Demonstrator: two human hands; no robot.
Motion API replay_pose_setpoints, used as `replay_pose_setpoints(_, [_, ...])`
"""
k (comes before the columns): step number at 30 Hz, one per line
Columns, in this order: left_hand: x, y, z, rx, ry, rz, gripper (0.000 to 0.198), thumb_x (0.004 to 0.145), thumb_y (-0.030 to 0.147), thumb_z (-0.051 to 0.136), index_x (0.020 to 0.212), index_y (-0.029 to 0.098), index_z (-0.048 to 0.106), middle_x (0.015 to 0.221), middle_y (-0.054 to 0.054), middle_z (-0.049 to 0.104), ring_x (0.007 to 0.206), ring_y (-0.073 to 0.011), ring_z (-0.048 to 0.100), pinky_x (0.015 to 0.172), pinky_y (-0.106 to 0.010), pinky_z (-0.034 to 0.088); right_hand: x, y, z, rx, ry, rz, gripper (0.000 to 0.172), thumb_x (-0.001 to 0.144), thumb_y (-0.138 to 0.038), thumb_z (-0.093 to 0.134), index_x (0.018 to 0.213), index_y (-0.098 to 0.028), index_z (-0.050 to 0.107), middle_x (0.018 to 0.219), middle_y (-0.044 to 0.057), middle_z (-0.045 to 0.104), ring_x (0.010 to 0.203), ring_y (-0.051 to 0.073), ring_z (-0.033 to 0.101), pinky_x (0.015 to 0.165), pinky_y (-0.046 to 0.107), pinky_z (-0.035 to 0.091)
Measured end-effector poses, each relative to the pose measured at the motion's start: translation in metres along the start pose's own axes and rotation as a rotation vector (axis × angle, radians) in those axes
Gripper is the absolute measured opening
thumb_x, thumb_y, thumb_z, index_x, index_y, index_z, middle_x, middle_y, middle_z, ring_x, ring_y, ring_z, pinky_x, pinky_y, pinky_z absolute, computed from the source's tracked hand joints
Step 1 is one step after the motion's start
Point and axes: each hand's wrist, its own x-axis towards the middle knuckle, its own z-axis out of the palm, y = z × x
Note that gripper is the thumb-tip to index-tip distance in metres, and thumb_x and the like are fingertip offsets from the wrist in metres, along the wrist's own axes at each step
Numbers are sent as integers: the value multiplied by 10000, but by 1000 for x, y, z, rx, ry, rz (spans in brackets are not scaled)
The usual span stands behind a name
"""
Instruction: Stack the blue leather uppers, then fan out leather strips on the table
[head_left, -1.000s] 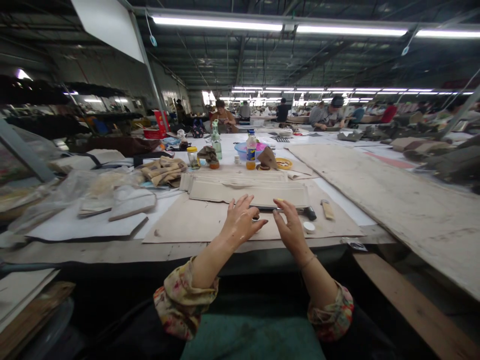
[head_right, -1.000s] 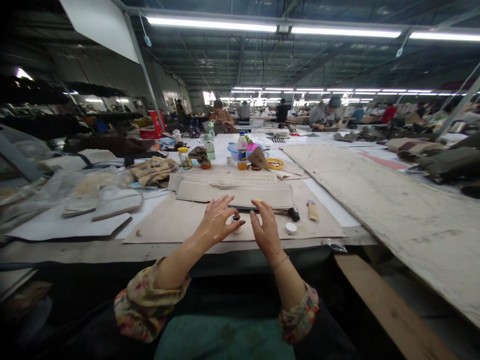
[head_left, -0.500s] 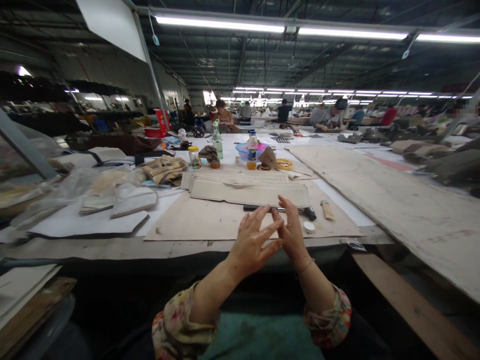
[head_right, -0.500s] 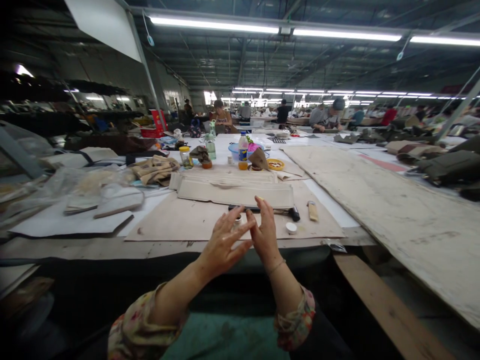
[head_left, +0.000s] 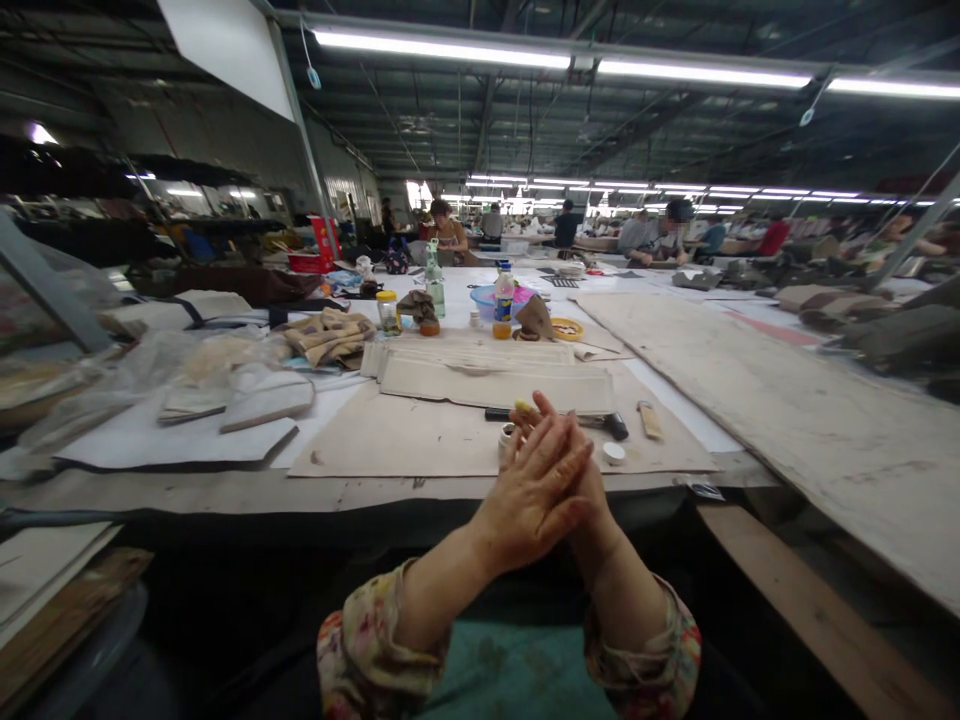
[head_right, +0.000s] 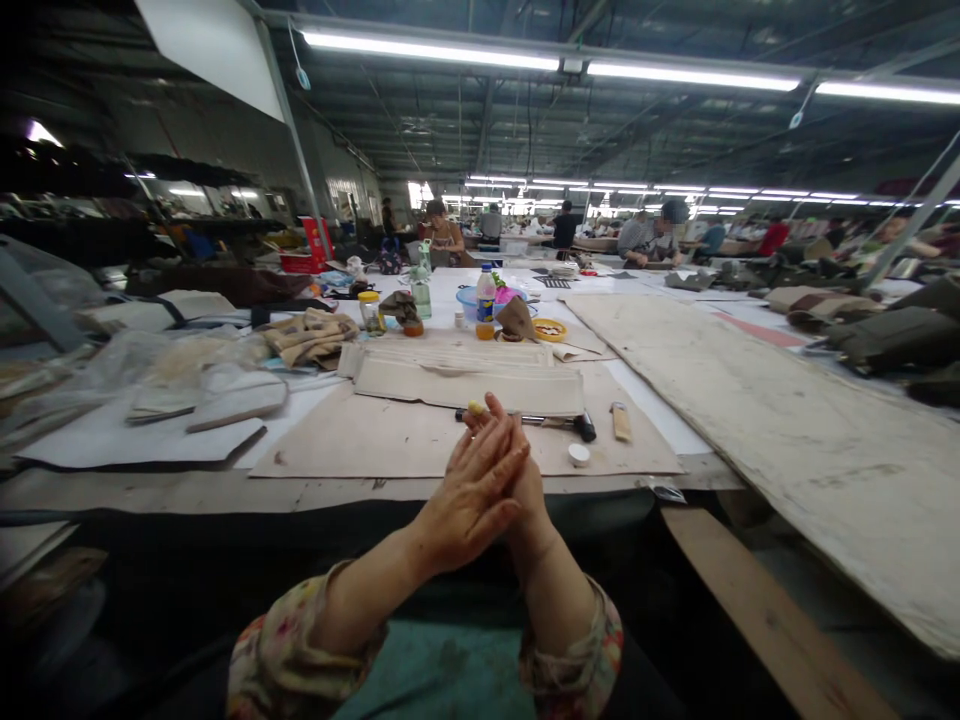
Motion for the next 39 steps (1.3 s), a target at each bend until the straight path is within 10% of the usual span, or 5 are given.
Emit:
replay_pose_setpoints(9, [-5,9,-3,29,41,-80,537,905,465,267,1394,247,233,1473,-55,98,1351,-245,67,1078,-461,7,-10,-14,11,689,-40,305,460,850,-577,311,1136,-315,558,1250,1,514,1198,193,420,1005,412,334])
replay_pose_setpoints(20, [-17,22,-2,109,11,-64,495,894,464,332,1360,299,311,1473,-61,90,1346,-266,91,1069,-479,-6,-21,1,5,477,61,218,437,852,-530,352,1247,-364,437,1308,-8,450,1243,186,360,1009,443,336])
replay_pose_setpoints(25, [-23,10,0,128,-54,82,465,875,492,367,1305,319,397,1448,-37,211,1337,-230,155,1085,-450,19,-2,12,-28,21,262,165,521,817,-501,450,1288,-288,388,1337,52,403,1213,212,396,1025,461,279])
replay_pose_setpoints(30, [-8,-44,-6,215,-1,-323,381,845,442,448,1163,251,538,1445,-59,214,1334,-233,162,1075,-478,100,-5,24,-55,-648,134,-172,436,800,-421,518,1184,-213,515,1294,105,414,1242,223,328,1018,449,290])
replay_pose_setpoints(39, [26,-86,10,338,-275,-346,442,738,581,529,943,205,640,1394,-117,316,1323,-273,183,1037,-563,104,-10,46,-56,-891,19,-256,382,841,-361,457,1175,-187,518,1259,131,430,1213,240,366,996,449,334])
